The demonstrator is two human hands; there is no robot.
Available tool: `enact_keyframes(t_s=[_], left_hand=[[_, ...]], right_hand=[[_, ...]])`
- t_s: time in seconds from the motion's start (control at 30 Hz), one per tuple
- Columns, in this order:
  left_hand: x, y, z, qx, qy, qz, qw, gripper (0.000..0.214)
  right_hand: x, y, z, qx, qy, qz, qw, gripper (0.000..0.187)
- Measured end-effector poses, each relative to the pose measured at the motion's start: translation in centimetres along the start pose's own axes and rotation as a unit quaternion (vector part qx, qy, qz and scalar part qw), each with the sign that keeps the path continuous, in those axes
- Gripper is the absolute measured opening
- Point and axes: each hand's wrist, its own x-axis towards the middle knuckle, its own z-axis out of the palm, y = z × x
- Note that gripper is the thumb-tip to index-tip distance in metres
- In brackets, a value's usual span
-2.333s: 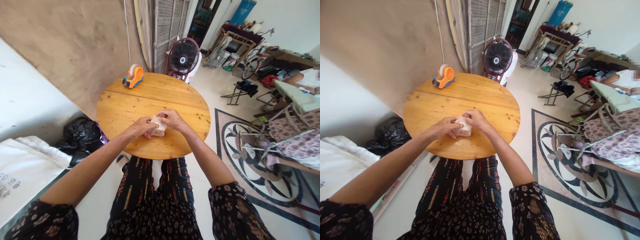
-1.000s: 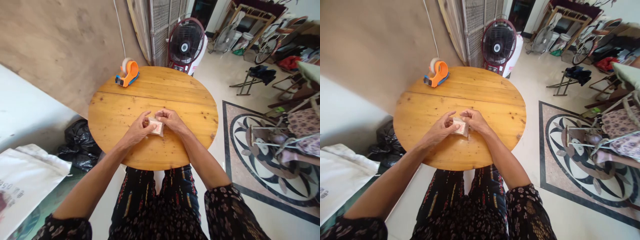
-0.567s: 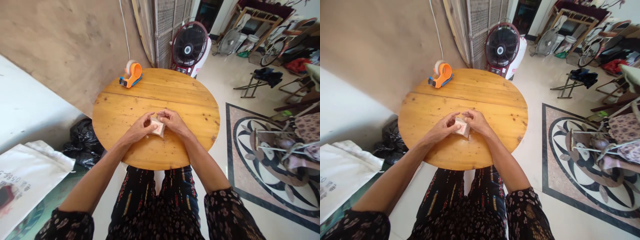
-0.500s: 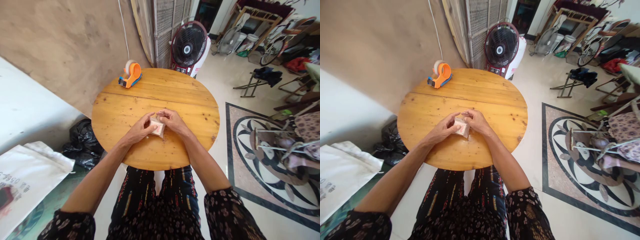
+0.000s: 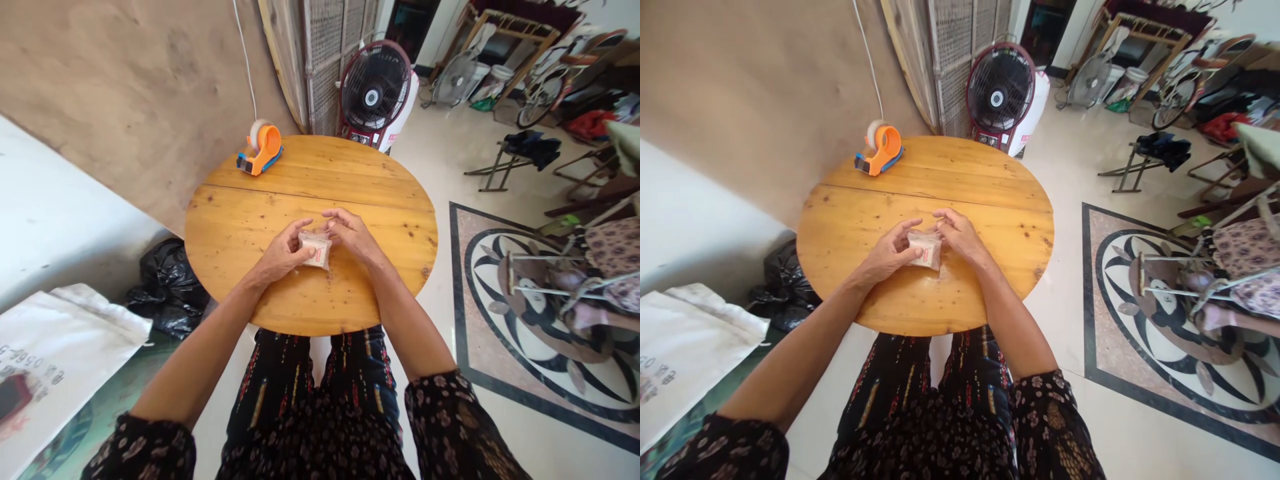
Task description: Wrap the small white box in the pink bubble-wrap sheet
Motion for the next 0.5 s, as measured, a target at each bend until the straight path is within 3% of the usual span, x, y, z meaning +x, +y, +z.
enact_keyframes(t_s=[0.13, 0.27, 0.5], left_hand=[[-0.1, 0.0, 0.0, 0.005, 0.007, -0.002, 1.0, 0.082], [0.0, 0.0, 0.0, 0.006, 0.008, -0.013, 1.0, 0.084], [0.4, -0.4, 0.0, -0.006, 0.022, -0.029, 0.999, 0.082]], right_hand=[[-0.1, -0.5, -0.7, -0.025, 0.036, 0.057, 0.997, 0.036], [-0.2, -0.3, -1.3, -0.052, 0.018, 0.085, 0.995, 0.04], [0.1, 0.4, -1.1, -0.067, -0.003, 0.014, 0.998, 0.038]])
